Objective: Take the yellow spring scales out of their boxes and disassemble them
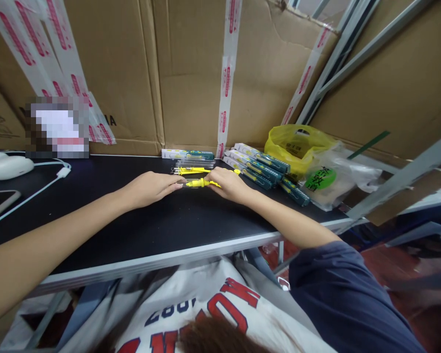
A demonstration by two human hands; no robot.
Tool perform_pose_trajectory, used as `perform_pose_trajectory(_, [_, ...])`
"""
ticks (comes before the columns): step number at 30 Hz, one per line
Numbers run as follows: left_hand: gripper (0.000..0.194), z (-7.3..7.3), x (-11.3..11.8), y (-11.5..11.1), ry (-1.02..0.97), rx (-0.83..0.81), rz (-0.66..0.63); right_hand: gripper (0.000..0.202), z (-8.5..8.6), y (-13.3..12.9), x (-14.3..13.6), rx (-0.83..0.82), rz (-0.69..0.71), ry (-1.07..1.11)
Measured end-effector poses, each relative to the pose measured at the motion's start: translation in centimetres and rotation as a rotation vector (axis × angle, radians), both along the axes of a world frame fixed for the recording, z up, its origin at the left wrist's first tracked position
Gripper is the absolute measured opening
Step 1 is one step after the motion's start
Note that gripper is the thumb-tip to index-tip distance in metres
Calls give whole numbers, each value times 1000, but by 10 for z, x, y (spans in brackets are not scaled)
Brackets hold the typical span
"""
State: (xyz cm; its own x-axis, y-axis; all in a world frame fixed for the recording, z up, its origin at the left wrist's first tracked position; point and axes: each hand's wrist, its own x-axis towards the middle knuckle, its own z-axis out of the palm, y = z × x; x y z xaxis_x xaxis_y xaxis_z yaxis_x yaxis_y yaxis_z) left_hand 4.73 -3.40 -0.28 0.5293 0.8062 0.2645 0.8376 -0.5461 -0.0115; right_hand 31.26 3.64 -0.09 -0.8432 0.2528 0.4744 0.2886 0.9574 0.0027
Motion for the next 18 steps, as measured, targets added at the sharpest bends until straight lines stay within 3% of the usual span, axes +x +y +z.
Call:
perform_pose_trajectory(2, [51,0,0,0,3,-1,3,11,2,-2,0,3,-8,7])
perform_pose_trajectory(4, [52,0,0,0,3,-5,3,24,3,-4,0,-99,-25,63])
perform_pose_trajectory(11, [52,-3,1,0,6,17,7,66,-8,3,-7,-787,-130,171])
perform_pose_trajectory(14, [52,-3,2,1,28,9,20,65,-12,5,-11,-917,-122,143])
perform_pose_trajectory(18, [52,-2,2,1,40,-12,40,54,-9,1,-12,-961,-50,152])
